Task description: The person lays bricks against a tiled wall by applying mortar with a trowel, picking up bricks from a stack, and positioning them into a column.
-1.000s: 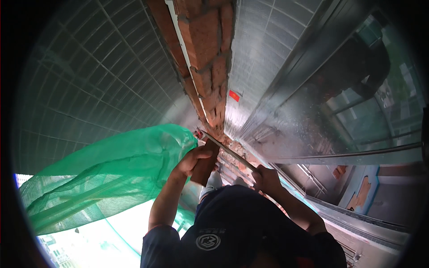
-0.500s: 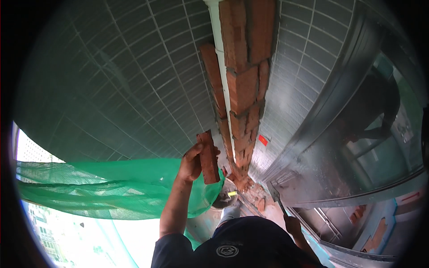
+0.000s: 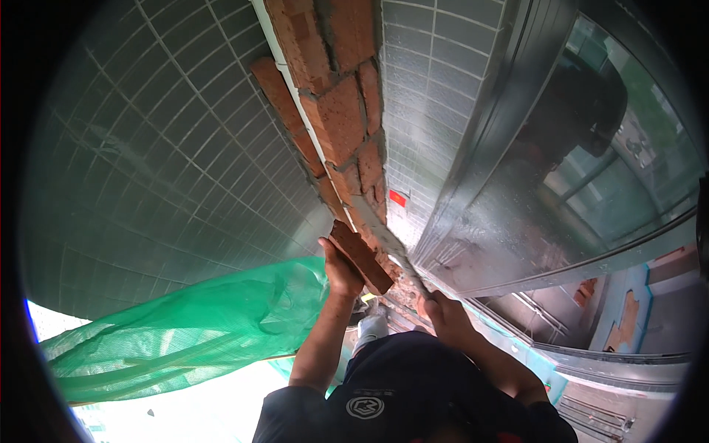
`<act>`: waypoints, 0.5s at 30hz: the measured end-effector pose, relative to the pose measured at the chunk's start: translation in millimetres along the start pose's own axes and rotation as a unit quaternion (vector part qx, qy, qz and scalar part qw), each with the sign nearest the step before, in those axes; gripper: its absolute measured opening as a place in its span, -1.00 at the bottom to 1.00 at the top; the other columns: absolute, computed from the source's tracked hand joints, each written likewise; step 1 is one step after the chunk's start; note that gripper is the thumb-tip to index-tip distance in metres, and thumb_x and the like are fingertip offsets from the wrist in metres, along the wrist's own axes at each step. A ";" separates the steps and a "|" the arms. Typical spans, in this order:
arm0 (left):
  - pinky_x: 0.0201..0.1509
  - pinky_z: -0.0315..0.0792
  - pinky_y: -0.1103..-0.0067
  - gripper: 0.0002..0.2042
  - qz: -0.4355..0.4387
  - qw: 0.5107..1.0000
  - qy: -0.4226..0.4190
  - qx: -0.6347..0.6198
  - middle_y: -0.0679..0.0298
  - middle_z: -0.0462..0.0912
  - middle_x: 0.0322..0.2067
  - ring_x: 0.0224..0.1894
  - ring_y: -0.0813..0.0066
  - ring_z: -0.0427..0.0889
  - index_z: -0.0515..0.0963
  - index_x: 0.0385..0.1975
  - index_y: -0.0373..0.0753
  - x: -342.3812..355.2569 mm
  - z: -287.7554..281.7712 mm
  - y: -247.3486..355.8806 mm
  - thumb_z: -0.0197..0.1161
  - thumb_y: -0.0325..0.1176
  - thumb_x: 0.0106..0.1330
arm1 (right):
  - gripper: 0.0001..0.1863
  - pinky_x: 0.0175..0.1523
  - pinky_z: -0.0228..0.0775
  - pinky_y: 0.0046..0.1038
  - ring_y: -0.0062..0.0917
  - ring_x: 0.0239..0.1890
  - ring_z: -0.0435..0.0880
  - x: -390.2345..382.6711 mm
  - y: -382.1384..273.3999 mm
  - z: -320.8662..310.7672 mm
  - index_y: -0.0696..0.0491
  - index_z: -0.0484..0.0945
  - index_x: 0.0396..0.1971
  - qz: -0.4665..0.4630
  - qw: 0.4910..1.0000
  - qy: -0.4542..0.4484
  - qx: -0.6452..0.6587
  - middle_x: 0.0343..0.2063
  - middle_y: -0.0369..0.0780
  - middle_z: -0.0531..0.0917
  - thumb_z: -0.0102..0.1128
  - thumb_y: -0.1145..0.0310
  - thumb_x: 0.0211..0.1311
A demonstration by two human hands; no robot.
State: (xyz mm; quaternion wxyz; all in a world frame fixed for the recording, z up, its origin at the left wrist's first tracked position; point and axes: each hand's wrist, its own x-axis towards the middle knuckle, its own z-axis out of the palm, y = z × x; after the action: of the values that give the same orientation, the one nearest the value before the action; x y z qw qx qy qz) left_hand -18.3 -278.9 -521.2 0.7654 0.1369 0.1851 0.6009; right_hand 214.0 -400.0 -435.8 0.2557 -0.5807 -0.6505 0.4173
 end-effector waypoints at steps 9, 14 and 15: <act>0.01 0.45 0.46 -0.23 0.102 0.927 0.321 0.168 0.13 0.55 -0.10 -0.09 0.31 0.55 0.41 0.03 -0.35 5.0 -9.3 -33.3 -0.21 0.36 0.30 | -0.70 -0.44 0.35 -0.20 -0.07 -0.55 0.57 14.2 -31.2 4.6 0.13 0.46 -0.35 -0.043 0.998 0.045 -0.003 -0.64 -0.02 0.53 -0.08 0.19 0.36; 0.07 0.39 0.50 -0.23 0.164 0.864 0.378 0.288 0.03 0.52 -0.06 -0.03 0.25 0.52 0.39 0.03 -0.45 23.4 -57.9 -52.3 -0.26 0.30 0.36 | -0.76 -0.47 0.37 -0.17 -0.04 -0.56 0.57 22.9 -5.4 34.8 0.13 0.45 -0.36 -0.176 0.971 0.152 -0.046 -0.64 0.01 0.54 -0.02 0.24 0.32; 0.10 0.37 0.50 -0.22 0.162 0.867 0.359 0.307 0.03 0.50 -0.03 0.00 0.26 0.50 0.36 0.07 -0.45 23.2 -66.6 -53.1 -0.26 0.29 0.36 | -0.73 -0.43 0.38 -0.10 -0.01 -0.53 0.57 30.9 18.0 48.7 0.14 0.46 -0.36 -0.086 0.990 0.067 -0.084 -0.63 0.05 0.54 -0.02 0.21 0.34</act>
State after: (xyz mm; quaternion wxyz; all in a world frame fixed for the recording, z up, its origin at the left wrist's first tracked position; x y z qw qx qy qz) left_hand 2.9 -270.0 -606.4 0.4578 0.1680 0.5973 0.6367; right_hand 177.9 -382.5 -480.9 0.2842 -0.5690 -0.7120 0.2976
